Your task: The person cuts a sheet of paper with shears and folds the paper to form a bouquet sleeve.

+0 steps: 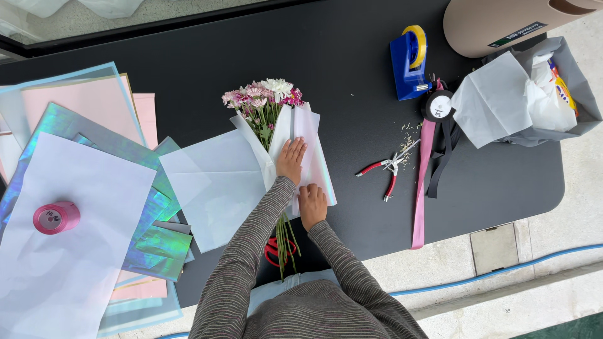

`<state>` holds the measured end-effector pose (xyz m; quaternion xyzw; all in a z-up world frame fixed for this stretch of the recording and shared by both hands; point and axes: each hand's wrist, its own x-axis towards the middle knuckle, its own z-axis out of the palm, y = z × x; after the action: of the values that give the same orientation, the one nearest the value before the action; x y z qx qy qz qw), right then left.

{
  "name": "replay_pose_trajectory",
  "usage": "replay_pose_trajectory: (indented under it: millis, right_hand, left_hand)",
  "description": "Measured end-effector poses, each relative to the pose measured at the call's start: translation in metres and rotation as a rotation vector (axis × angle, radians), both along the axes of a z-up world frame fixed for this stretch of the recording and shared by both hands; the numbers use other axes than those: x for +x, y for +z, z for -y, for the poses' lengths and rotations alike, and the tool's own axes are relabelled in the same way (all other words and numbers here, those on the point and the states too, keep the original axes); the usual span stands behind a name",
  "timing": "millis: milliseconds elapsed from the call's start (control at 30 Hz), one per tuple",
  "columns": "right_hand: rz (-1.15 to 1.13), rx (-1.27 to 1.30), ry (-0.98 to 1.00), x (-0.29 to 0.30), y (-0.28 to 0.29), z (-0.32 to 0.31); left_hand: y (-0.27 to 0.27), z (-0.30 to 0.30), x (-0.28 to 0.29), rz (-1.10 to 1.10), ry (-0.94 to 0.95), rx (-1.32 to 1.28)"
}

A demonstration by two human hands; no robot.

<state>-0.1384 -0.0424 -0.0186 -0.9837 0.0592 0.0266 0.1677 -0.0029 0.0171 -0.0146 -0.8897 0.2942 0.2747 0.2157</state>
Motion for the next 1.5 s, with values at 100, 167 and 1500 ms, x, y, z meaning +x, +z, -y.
replay_pose_trajectory:
  millis: [100,167,1500]
  right_hand:
    - [0.295,-0.147,0.304,-0.005,-0.007,-0.002]
    - [0.278,-0.095,0.392,-0.014,-0.016,-0.002]
    - [0.049,-0.077,0.444,0.002,-0.006,0.020]
  left_hand:
    - [-0.006,-0.002,0.004,0.011,-0.022,0.000]
    - [-0.006,-0.004,-0.001,0.015,-0.027,-0.006]
    - [0.004,-0.037,-0.156,0.377,0.720,-0.603]
